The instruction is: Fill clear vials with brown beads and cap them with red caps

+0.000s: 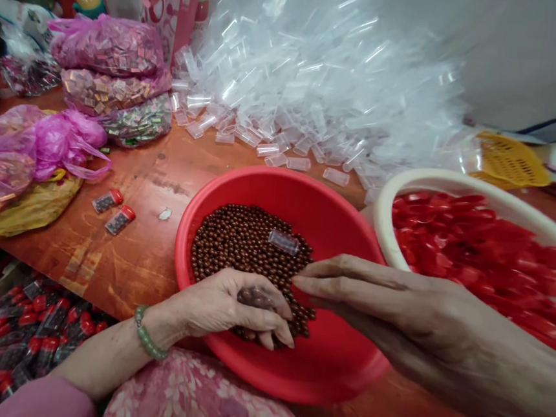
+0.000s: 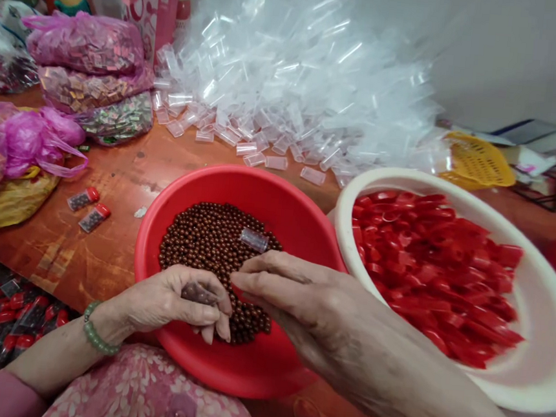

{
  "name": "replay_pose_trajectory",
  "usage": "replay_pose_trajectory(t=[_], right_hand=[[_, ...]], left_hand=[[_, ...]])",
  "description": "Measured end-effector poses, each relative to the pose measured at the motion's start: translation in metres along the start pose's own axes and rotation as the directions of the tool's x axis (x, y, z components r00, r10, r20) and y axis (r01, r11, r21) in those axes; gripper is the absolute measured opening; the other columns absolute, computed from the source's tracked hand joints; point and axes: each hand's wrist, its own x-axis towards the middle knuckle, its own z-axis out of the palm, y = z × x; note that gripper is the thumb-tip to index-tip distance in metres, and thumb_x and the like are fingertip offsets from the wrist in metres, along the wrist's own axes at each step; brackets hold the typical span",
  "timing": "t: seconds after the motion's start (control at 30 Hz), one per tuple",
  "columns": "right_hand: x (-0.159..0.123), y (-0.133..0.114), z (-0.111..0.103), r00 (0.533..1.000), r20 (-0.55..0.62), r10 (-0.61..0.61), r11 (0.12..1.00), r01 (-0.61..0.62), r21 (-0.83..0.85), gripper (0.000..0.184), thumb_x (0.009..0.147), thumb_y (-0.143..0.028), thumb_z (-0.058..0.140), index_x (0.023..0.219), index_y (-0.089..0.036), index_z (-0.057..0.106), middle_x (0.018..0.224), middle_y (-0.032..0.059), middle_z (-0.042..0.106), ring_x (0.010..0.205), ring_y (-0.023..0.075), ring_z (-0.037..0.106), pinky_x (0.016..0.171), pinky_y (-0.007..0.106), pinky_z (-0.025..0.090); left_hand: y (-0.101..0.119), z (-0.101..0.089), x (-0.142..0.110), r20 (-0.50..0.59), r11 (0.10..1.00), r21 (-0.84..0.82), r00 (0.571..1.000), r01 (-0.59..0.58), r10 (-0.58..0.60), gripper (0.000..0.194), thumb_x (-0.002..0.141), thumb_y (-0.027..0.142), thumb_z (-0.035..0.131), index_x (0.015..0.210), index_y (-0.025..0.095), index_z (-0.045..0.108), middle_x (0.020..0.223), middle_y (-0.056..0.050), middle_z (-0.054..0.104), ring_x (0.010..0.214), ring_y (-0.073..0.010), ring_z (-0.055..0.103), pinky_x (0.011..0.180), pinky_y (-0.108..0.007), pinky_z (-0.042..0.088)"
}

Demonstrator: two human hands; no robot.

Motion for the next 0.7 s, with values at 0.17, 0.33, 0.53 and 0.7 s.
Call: replay_pose_trajectory(t=[0.17,0.33,0.53,0.7], right_hand=[[-0.004,-0.002,0.022,0.947,-0.28,0.155,0.984,-0.122,0.13,0.03,0.085,-0.015,0.062,0.108,-0.032,0.07,0.095,-0.0003,0.073,0.087,0.0147,0.07,0.076,0.023,0.059],[-0.011,-0.01,0.053,0.744,-0.496,0.447,0.871,-0.236,0.43,0.032,0.079,-0.01,0.068,0.101,-0.032,0.073,0.095,-0.0001,0.072,0.088,0.0165,0.068,0.08,0.03,0.059],[-0.017,-0.01,0.064,0.448,-0.53,0.72,0.674,-0.269,0.688,0.022,0.075,-0.02,0.075,0.096,-0.027,0.075,0.097,0.0037,0.072,0.089,0.0176,0.069,0.085,0.032,0.057],[-0.018,-0.011,0.067,0.461,-0.539,0.705,0.687,-0.255,0.681,0.025,0.075,-0.02,0.075,0.098,-0.03,0.075,0.098,0.0013,0.072,0.09,0.0143,0.068,0.085,0.025,0.054]], left_hand=[[0.0,0.0,0.001,-0.032,0.996,-0.083,0.999,-0.02,0.017,0.038,0.06,0.038,0.084,0.082,0.013,0.065,0.074,-0.003,0.068,0.06,-0.0084,0.061,0.061,-0.021,0.046],[0.002,0.0,-0.003,-0.071,0.989,-0.096,0.992,-0.115,0.109,0.034,0.064,0.037,0.082,0.086,0.014,0.07,0.075,-0.002,0.067,0.062,-0.0071,0.059,0.057,-0.017,0.043],[0.019,0.002,-0.011,-0.096,0.983,0.107,0.982,-0.151,0.161,0.026,0.073,0.028,0.076,0.095,0.016,0.072,0.075,-0.001,0.067,0.066,-0.0083,0.061,0.07,-0.022,0.049],[0.027,0.002,-0.008,-0.116,0.98,0.124,0.979,-0.155,0.169,0.026,0.07,0.028,0.077,0.091,0.014,0.07,0.068,0.001,0.065,0.061,-0.0075,0.059,0.068,-0.021,0.048]])
